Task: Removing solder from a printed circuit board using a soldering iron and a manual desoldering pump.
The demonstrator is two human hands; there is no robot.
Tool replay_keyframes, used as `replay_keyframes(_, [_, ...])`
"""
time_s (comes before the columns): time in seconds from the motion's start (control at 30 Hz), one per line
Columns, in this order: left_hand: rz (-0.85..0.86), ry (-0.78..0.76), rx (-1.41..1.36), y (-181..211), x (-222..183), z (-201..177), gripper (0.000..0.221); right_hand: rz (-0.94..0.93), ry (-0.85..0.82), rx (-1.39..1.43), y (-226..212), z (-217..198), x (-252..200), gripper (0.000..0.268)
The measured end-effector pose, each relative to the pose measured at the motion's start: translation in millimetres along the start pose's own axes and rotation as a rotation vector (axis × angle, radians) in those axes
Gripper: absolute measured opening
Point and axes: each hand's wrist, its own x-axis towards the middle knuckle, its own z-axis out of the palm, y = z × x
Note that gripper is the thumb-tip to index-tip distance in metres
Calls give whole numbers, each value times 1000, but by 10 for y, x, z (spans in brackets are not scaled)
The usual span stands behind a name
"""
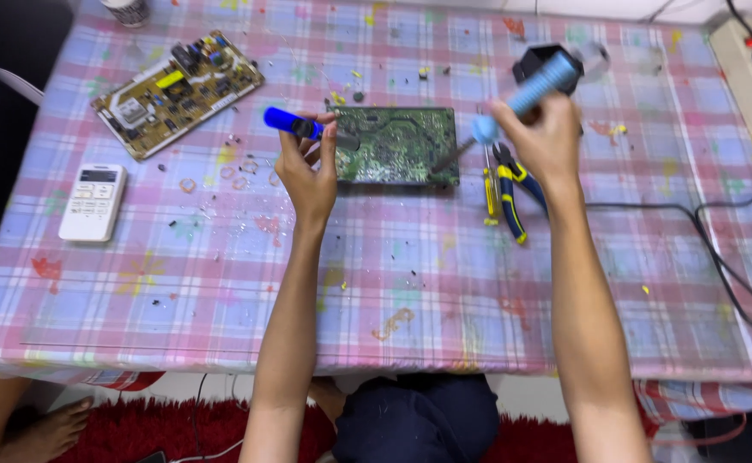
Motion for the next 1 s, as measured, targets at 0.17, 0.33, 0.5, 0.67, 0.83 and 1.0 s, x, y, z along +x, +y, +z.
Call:
replay_keyframes(0.17, [100,112,215,-127,55,-55,17,62,245,356,741,212,-251,16])
replay_keyframes(0.33, [63,113,391,-323,40,-83,20,175,406,626,970,347,-385,13])
replay_keyframes(0.5, [-27,26,300,-408,-15,-56,18,123,529,742,941,381,-511,11])
replay_keyframes(0.67, [-21,-18,284,-284,25,-78,16,127,491,736,664,495,-582,12])
replay_keyframes(0.83, [-20,-41,240,-300,15,-57,15,85,409,741,508,599,-650,11])
replay_keyframes(1.0, [4,-51,215,-320,3,-37,14,43,367,734,411,641,-684,12])
